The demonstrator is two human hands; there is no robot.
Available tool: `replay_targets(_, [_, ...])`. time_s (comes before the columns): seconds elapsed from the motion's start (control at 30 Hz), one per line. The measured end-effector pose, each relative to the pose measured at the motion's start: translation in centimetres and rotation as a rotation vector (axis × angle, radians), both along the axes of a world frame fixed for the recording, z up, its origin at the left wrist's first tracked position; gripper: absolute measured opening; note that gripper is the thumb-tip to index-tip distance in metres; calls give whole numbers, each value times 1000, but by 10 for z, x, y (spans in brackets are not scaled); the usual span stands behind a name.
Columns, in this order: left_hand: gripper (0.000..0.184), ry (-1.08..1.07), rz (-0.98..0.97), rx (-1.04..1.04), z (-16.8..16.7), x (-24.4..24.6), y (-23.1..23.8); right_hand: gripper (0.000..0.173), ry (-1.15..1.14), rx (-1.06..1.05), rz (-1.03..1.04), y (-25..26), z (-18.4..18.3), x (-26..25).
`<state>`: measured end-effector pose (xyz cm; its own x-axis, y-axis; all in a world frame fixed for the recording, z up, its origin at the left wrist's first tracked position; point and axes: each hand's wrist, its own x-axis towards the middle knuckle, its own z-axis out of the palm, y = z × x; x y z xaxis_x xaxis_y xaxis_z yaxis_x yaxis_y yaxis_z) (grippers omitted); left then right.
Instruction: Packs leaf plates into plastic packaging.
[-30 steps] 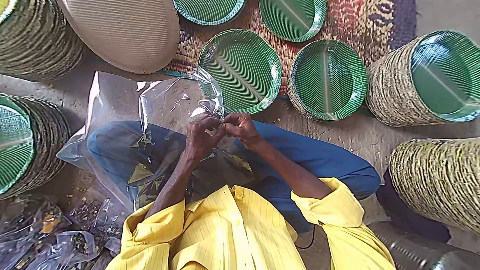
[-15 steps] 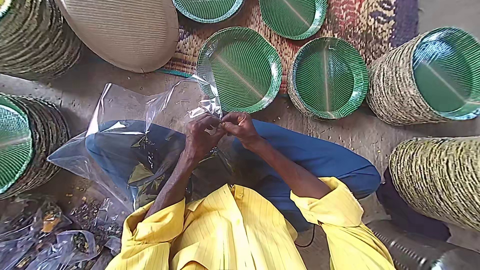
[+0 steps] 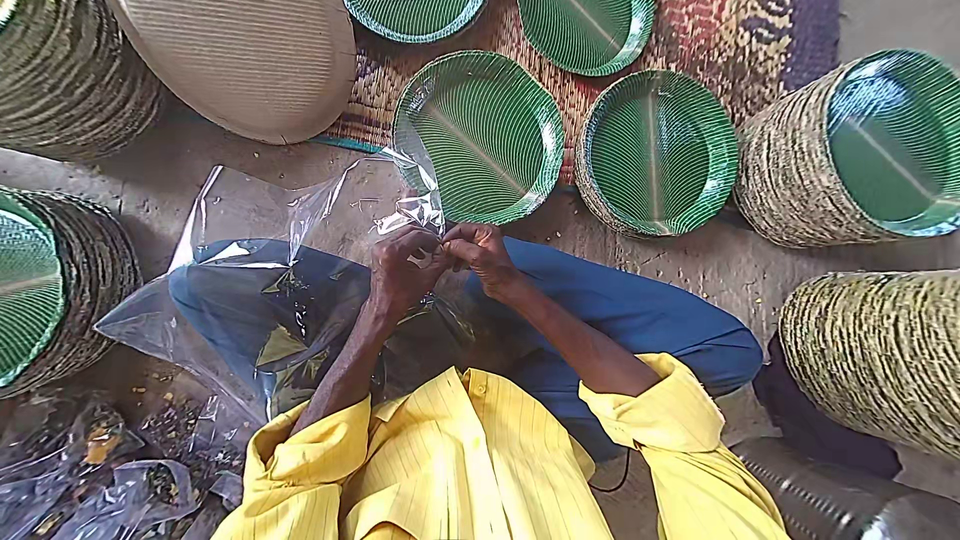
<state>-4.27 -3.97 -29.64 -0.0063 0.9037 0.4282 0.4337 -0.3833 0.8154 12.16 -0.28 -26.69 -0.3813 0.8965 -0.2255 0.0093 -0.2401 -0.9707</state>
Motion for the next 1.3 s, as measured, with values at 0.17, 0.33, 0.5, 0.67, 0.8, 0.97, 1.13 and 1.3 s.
replay_targets(0.17, [9, -36, 30, -82, 1, -7, -1, 16, 53, -130, -47, 10, -14, 5])
replay_targets(0.33, [10, -87, 5, -152, 3, -7, -1, 18, 56, -169, 11, 9, -6, 6])
replay_targets(0.5, [11, -260, -53, -283, 8, -6, 1, 19, 175, -183, 112, 9, -7, 7])
replay_targets(0.67, [12, -398, -98, -328, 12, -7, 2, 17, 252, -157, 155, 11, -13, 8])
replay_targets(0.8, [18, -378, -158, -372, 14, -8, 0, 16, 282, -166, 124, 10, -12, 9])
replay_targets(0.97, [35, -196, -199, -356, 9, -7, 0, 18, 264, -182, 89, 12, -11, 11])
replay_targets(1.13, [28, -72, -119, -311, 10, -4, 0, 17, 195, -200, 125, 14, -11, 12])
replay_targets(1.3, [27, 53, -61, -426, 16, -10, 4, 17, 34, -129, 181, 21, -6, 17])
